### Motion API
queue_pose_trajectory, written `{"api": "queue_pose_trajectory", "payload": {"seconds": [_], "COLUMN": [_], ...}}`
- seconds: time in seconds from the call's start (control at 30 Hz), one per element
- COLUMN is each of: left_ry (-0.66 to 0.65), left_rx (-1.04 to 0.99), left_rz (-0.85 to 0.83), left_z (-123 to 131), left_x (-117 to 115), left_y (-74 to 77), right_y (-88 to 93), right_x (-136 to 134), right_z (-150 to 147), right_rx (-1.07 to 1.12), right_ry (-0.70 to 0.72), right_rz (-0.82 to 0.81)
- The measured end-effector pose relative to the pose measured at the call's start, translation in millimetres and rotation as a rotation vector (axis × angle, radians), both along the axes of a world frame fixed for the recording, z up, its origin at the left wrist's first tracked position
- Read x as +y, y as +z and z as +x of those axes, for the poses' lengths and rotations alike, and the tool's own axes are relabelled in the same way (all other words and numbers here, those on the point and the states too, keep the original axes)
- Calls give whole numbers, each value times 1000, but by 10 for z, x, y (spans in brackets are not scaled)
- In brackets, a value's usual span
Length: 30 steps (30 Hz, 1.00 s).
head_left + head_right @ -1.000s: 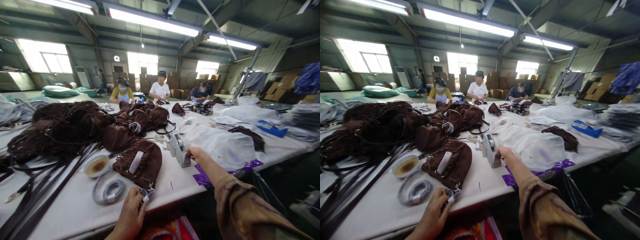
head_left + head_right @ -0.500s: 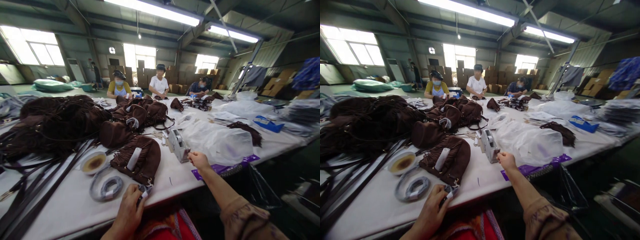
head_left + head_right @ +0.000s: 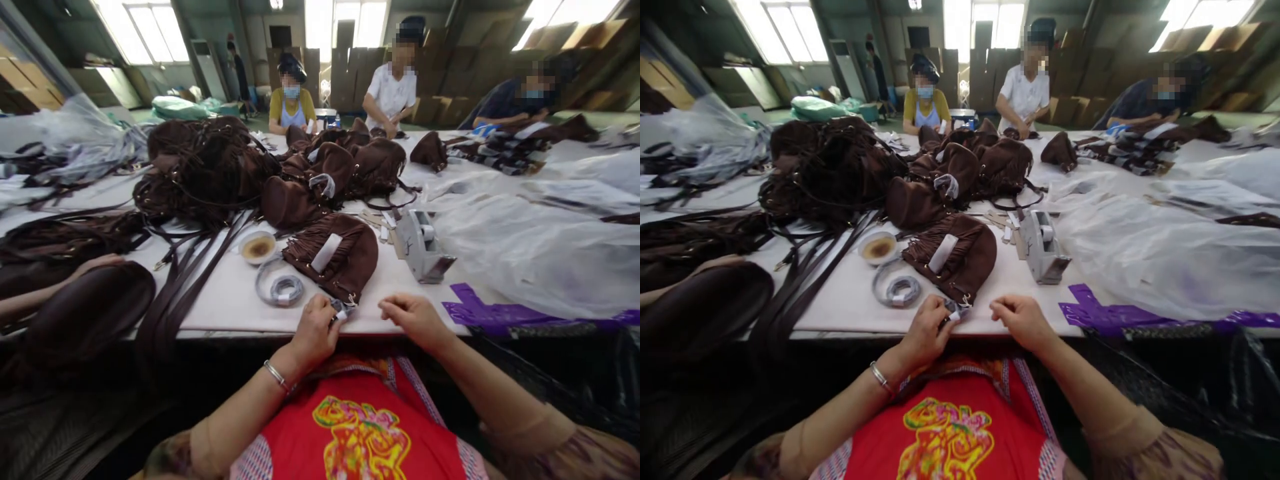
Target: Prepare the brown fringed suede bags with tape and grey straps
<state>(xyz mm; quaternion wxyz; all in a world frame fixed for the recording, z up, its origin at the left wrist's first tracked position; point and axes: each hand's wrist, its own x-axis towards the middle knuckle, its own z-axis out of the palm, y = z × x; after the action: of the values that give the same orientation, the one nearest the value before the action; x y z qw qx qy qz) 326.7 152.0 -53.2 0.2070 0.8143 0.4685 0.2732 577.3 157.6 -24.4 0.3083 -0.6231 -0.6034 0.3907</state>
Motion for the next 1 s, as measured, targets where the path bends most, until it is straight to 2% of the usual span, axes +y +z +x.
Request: {"api": "queue_pose_trajectory", "payload": {"seconds": [0.03,0.1,0.23,0.5,0.77,0.87,1.0], "left_ry": [2,10,19,34,74,32,20], "left_rx": [8,19,22,18,55,51,15], "left_rz": [1,10,38,122,312,412,455], "left_z": [-1,-3,-16,-25,30,33,9], "left_x": [-4,-19,-49,-58,-87,-54,-15], "left_y": [-5,-17,-51,-159,-194,-175,-133], "right_y": [-21,-78,-201,-203,-166,-150,-181], "right_x": [-58,-129,-126,-86,-12,15,1], "right_z": [-205,-545,-858,-932,-993,-977,-927], "right_rx": [74,204,306,155,133,233,566], "right_ry": [57,81,-9,-163,-211,-184,-122], "right_rz": [-48,-151,-265,-374,-462,-481,-530]}}
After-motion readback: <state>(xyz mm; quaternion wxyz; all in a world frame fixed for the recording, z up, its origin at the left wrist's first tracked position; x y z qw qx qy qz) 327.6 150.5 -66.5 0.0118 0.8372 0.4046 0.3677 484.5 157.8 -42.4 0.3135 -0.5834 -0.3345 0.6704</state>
